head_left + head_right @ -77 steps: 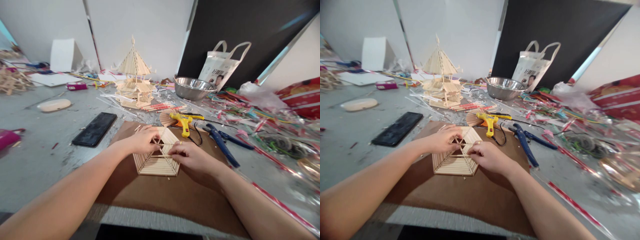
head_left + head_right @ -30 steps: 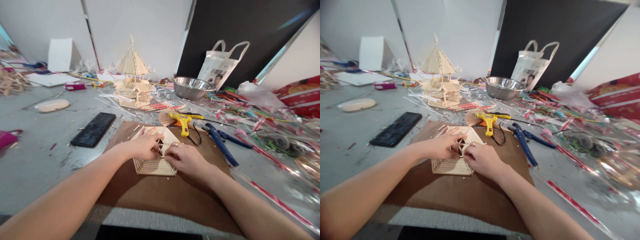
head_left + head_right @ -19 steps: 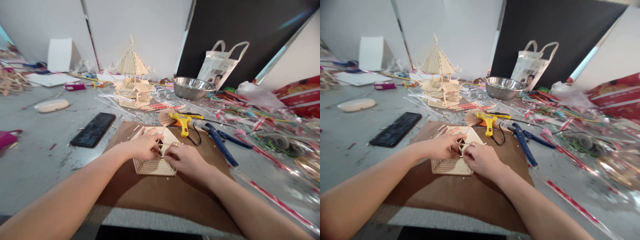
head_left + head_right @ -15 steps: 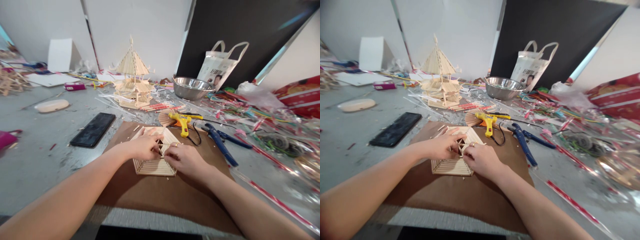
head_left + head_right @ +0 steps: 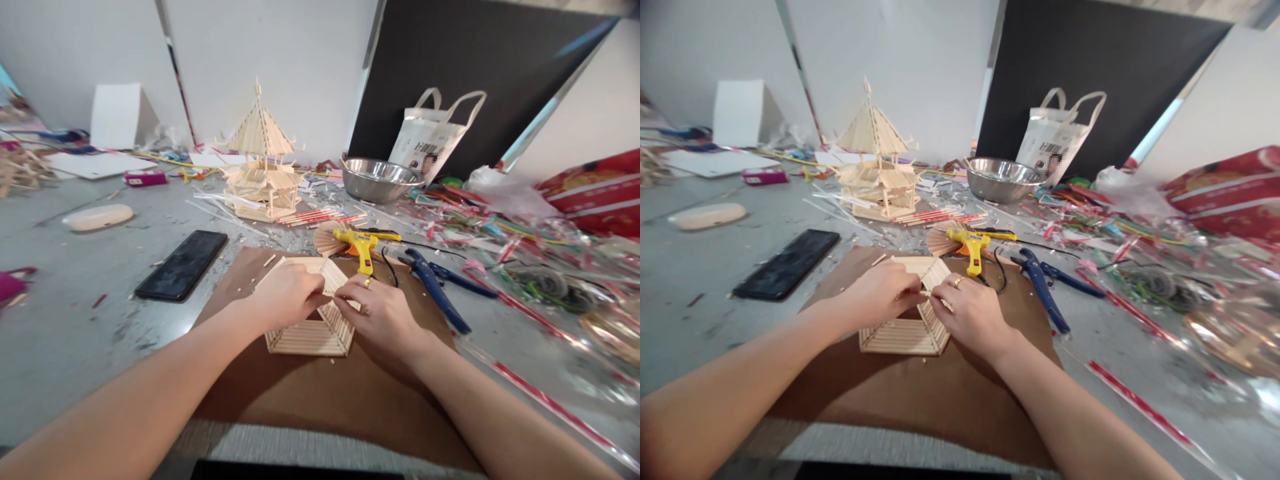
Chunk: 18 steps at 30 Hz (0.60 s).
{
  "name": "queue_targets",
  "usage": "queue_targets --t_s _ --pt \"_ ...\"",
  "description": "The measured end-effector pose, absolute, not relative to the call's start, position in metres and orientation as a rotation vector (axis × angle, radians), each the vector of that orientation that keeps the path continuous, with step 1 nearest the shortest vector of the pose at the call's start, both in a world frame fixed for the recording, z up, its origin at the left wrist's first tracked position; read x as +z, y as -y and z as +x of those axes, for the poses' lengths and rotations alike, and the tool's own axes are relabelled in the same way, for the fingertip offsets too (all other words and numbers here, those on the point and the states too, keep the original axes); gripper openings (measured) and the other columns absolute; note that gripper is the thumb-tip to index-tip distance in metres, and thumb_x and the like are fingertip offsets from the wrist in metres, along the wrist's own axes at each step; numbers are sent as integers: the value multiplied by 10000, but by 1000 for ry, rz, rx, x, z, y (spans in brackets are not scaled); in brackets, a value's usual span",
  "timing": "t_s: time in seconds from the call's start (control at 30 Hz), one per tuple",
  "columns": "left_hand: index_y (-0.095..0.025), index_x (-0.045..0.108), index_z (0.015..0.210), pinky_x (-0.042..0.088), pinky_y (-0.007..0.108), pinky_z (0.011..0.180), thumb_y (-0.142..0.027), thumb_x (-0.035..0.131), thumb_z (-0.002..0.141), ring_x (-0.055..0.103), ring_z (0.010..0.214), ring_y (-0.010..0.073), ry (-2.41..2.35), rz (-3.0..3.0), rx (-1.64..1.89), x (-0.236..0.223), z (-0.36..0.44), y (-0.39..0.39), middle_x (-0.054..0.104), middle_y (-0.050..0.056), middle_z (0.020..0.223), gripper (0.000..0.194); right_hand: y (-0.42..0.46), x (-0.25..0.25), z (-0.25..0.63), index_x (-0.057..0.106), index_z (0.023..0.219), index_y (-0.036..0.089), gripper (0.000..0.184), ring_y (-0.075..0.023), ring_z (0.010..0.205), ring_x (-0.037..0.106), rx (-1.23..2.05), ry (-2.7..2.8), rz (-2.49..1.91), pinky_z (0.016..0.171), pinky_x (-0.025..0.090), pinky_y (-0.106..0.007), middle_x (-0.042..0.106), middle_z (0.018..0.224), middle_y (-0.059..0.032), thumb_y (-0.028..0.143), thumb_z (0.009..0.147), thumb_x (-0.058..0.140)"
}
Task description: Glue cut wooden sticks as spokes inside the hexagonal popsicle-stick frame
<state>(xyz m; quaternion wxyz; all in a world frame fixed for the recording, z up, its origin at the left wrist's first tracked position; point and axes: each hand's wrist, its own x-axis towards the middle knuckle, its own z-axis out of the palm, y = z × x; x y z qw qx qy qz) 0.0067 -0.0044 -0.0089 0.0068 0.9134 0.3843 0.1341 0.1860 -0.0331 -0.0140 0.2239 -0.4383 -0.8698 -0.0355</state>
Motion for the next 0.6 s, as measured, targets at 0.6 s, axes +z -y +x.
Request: queue_targets --t_s 0.6 --pt "-146 574 585 222 209 452 -359 421 757 347 443 71 -1266 2137 863 -9 3 -3 433 -31 461 314 0 23 274 591 718 249 345 -256 711 556 -223 1928 -2271 529 369 -332 620 769 -49 538 676 407"
